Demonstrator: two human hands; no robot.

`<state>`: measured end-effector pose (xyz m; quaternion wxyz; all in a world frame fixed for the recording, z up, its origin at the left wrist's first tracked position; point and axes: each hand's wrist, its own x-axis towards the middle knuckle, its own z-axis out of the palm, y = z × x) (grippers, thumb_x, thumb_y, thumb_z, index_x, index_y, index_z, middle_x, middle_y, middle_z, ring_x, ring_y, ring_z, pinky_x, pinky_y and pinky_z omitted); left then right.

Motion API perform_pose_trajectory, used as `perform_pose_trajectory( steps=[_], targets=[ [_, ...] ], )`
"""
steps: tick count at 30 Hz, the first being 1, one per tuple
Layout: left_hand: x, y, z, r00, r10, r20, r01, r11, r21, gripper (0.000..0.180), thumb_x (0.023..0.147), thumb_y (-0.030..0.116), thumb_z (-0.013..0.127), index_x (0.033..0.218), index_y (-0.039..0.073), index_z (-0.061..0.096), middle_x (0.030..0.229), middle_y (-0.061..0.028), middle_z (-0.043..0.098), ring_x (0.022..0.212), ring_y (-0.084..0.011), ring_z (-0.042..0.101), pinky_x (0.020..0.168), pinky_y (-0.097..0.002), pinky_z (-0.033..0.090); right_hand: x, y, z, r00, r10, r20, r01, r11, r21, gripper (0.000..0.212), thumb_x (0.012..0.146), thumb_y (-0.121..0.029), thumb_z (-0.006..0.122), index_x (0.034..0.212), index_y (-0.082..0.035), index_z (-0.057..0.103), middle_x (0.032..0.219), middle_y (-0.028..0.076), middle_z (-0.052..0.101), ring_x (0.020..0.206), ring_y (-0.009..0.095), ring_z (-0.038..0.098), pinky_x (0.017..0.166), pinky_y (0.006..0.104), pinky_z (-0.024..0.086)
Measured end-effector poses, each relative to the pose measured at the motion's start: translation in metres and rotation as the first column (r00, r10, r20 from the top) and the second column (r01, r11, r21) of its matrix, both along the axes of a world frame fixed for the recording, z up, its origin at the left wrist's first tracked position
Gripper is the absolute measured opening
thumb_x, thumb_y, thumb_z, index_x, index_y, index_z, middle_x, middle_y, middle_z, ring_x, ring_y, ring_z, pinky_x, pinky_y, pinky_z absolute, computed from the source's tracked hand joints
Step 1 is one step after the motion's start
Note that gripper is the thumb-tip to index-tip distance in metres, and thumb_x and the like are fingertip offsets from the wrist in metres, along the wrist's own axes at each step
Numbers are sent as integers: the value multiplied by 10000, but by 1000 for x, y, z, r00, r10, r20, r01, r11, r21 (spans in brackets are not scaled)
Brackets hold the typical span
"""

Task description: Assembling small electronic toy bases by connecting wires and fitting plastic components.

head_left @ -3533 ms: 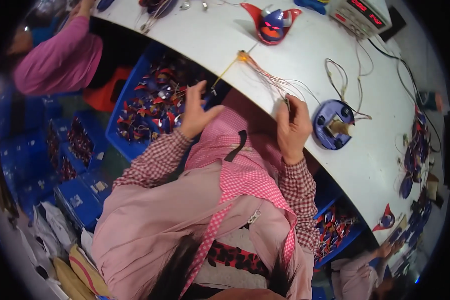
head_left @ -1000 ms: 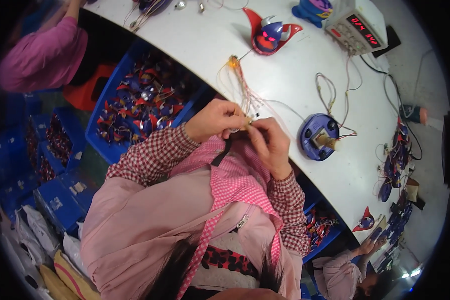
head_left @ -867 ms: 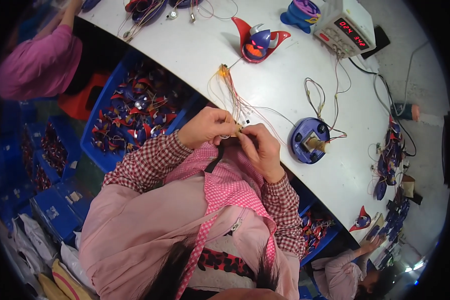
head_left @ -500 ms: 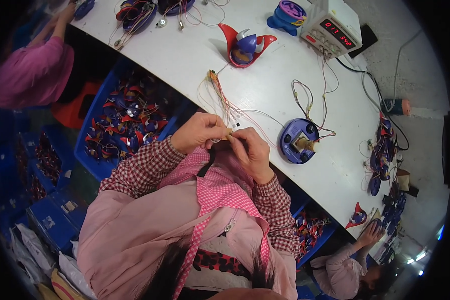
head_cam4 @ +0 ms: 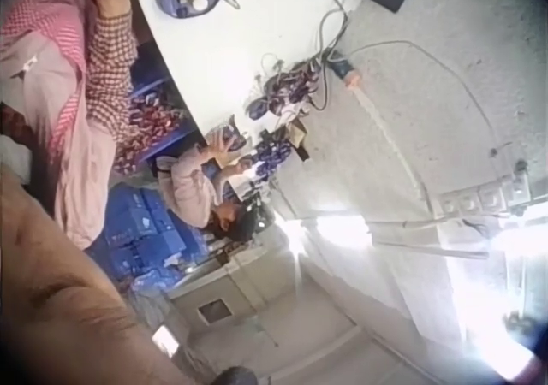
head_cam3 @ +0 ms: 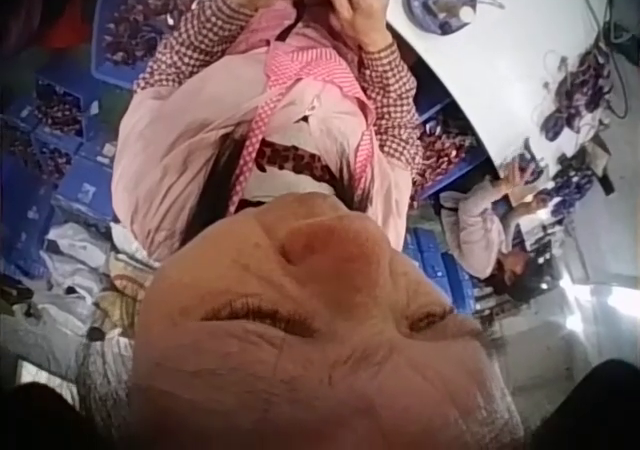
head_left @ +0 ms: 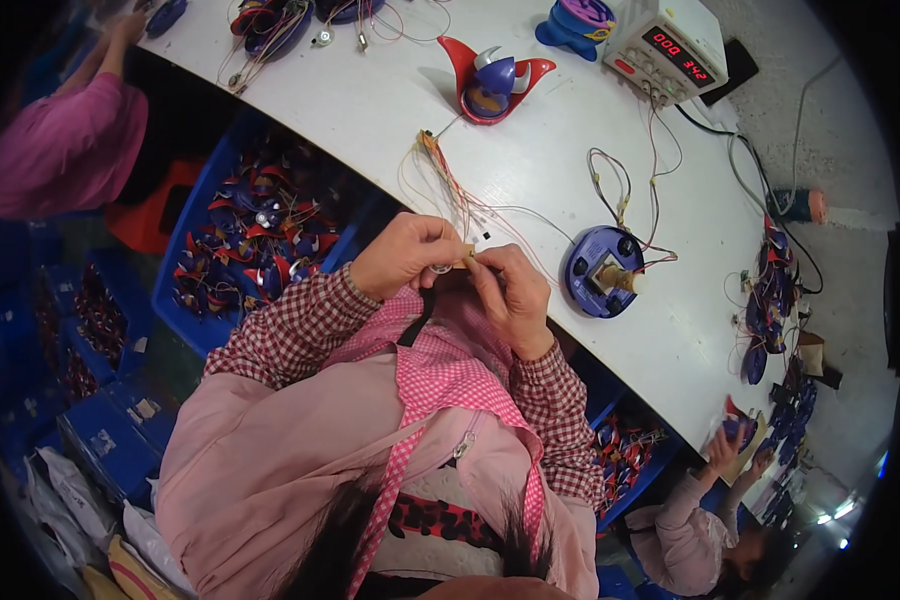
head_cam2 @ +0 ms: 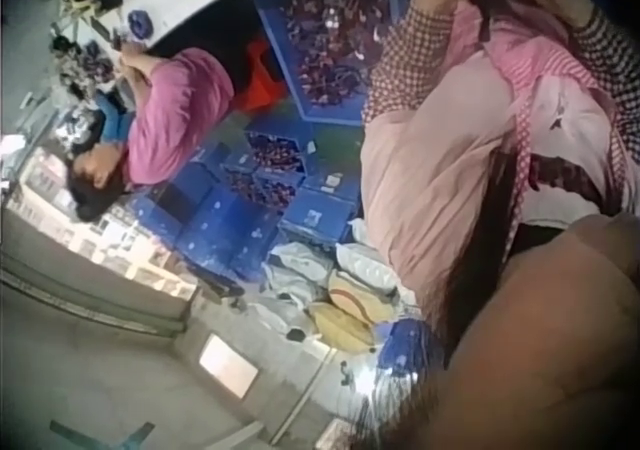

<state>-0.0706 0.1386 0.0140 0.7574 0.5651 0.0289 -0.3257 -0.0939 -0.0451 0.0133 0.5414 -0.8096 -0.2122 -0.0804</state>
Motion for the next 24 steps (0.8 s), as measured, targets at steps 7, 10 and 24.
perform_pose_trajectory(
  steps=[7, 10, 24],
  targets=[
    [17, -12, 15, 998, -16, 56, 7, 986, 167, 170, 862, 161, 617, 825, -5, 622, 675, -8, 588, 489, -34, 498, 424, -153, 374, 2, -1, 9, 990, -133, -48, 131, 991, -34, 142, 762, 23, 655, 884, 0, 587, 714, 119, 558, 605, 241, 569, 537, 289, 450],
    [29, -18, 18, 993, -73, 89, 41, 947, 319, 177, 863, 162, 617, 864, -14, 622, 695, -10, 595, 520, -36, 521, 434, -154, 392, -6, -8, 26, 973, -226, 38, 229, 963, -142, 146, 767, 4, 664, 893, 8, 589, 735, 122, 568, 626, 243, 574, 551, 298, 456],
    [-5, -84, 29, 328, -354, 876, -234, 868, 439, 893, 620, 292, 804, 1308, -42, 343, 1240, -223, 441, 1188, -363, 408, 968, -421, 342, -24, -98, 49, 808, -586, -67, 582, 810, -69, 262, 791, -48, 684, 1017, 28, 576, 842, 67, 558, 663, 110, 541, 574, 222, 446]
  ],
)
